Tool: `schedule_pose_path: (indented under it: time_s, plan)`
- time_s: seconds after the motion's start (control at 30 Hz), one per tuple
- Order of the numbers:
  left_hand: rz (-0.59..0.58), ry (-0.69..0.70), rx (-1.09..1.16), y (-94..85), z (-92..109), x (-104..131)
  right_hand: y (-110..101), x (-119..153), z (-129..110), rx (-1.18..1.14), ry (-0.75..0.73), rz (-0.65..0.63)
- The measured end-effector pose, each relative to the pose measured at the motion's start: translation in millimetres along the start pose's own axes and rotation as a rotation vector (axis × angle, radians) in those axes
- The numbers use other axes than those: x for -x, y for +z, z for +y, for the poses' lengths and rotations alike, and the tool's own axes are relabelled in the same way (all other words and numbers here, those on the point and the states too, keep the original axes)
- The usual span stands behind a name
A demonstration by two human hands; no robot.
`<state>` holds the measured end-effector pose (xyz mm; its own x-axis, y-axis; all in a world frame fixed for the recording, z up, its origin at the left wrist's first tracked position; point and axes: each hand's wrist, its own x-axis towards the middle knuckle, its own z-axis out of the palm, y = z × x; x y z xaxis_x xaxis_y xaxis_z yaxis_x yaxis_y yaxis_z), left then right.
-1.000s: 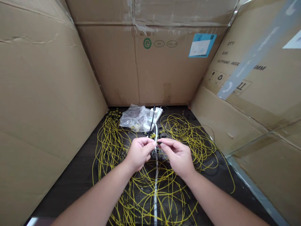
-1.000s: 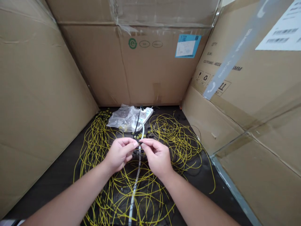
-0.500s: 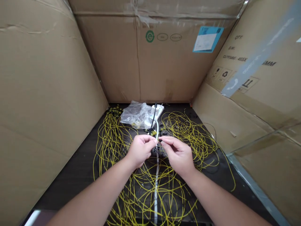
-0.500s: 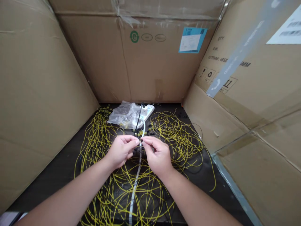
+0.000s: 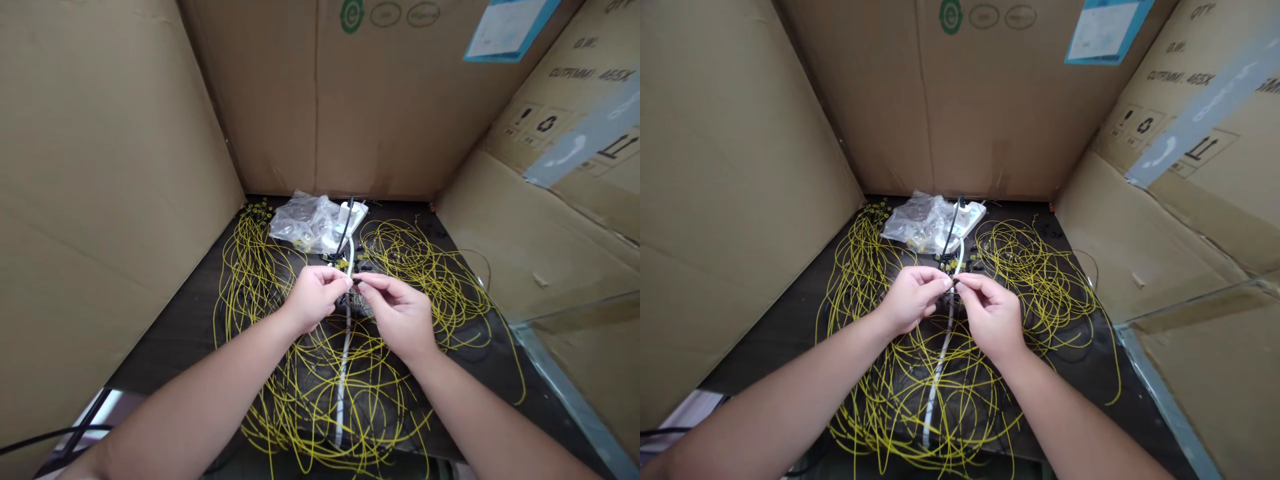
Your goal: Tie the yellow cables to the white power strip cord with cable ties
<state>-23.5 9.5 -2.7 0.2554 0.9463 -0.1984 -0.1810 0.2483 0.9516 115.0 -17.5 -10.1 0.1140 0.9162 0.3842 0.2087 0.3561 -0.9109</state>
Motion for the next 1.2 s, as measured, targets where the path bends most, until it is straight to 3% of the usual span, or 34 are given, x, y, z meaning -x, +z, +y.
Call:
schedule_pose_path:
  time_s: [0.57,1.2]
  plan:
    - [-0.031,0.004,0.000,-0.5,1.2,1.2,-0.2,-4.1,-2.1,-0.070,0.161,0.013]
    - [-0.100,0.045,-0.069,-3.3,5.1,1.1,2.7,-7.3,0.9,-0.263,0.205,0.045]
